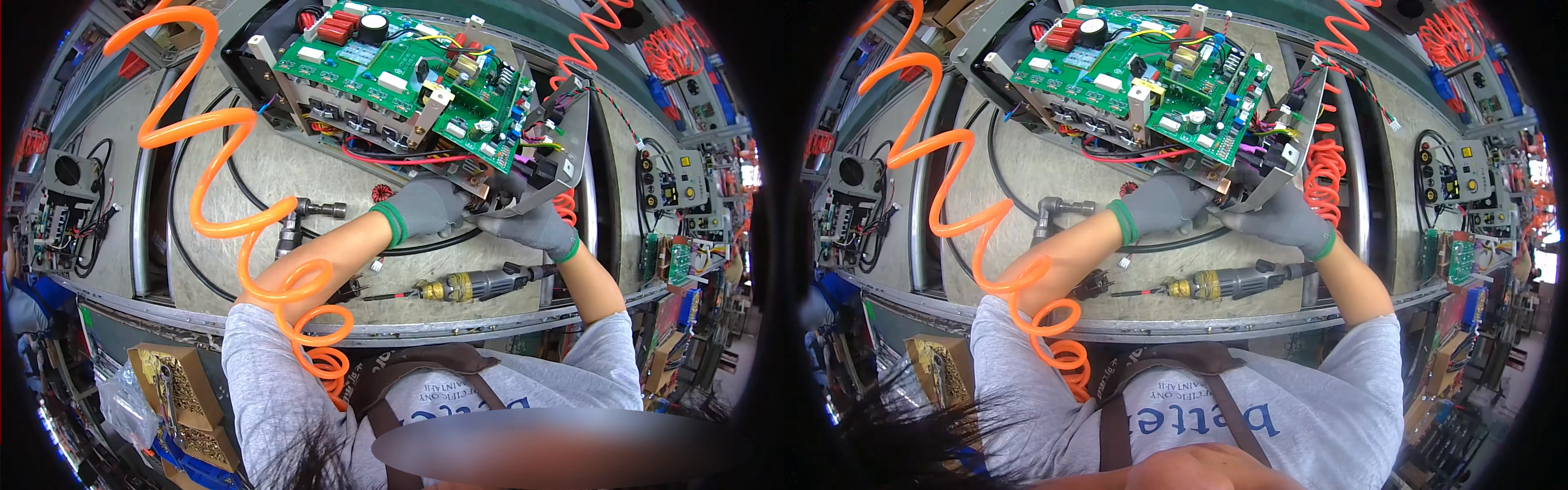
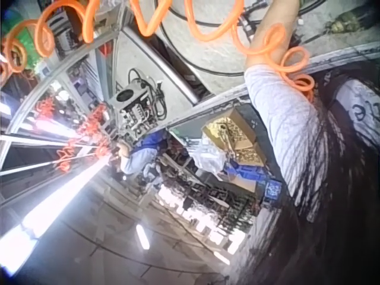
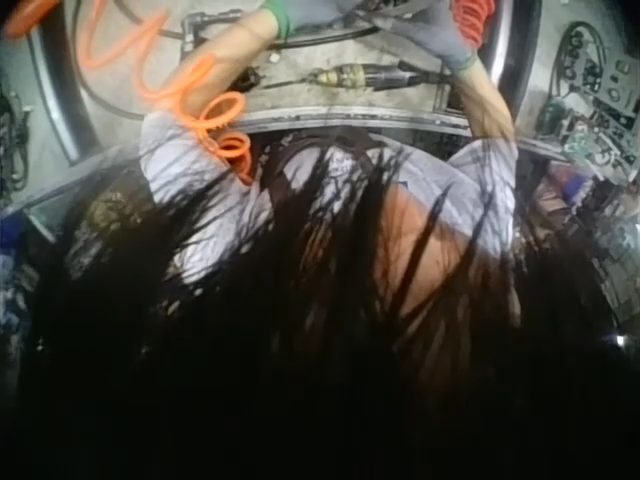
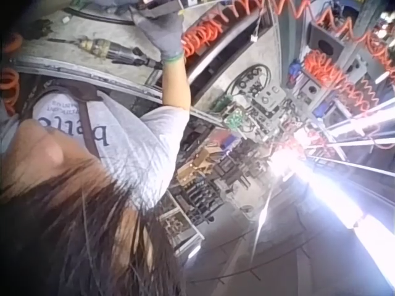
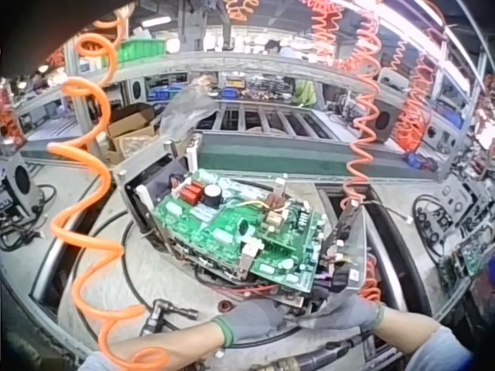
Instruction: Assembling and wiring components within an electronic inverter or power supply unit on an assembly line.
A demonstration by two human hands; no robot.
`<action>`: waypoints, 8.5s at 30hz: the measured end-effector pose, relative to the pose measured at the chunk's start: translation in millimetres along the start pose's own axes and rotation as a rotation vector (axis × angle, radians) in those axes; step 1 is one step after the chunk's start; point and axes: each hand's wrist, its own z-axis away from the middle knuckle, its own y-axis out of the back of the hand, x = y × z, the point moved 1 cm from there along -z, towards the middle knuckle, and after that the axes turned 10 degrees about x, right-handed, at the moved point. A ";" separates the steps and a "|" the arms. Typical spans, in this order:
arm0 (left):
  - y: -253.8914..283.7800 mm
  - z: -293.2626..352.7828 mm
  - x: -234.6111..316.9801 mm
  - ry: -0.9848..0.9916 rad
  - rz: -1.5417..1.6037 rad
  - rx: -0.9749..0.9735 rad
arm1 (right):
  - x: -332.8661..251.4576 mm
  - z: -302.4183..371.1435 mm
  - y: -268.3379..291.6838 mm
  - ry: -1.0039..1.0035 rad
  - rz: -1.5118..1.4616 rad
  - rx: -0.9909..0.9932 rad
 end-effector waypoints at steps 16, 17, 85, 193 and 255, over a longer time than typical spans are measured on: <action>-6.8 3.7 -11.2 -0.453 -0.362 0.228 | -4.6 -3.2 6.9 0.247 0.172 0.028; -4.7 4.6 -9.5 -0.419 -0.390 0.185 | -4.9 -4.4 6.1 0.206 0.088 -0.006; -13.6 6.7 -15.0 -0.271 -0.164 0.368 | 35.7 -7.1 -2.8 0.150 -0.229 0.013; -1.1 9.3 -6.3 -0.503 -0.443 0.265 | 29.1 -5.2 -9.2 0.123 -0.152 0.109; -2.2 0.7 -12.8 -0.109 0.122 0.119 | 5.2 -3.3 -8.0 -0.095 -0.012 -0.011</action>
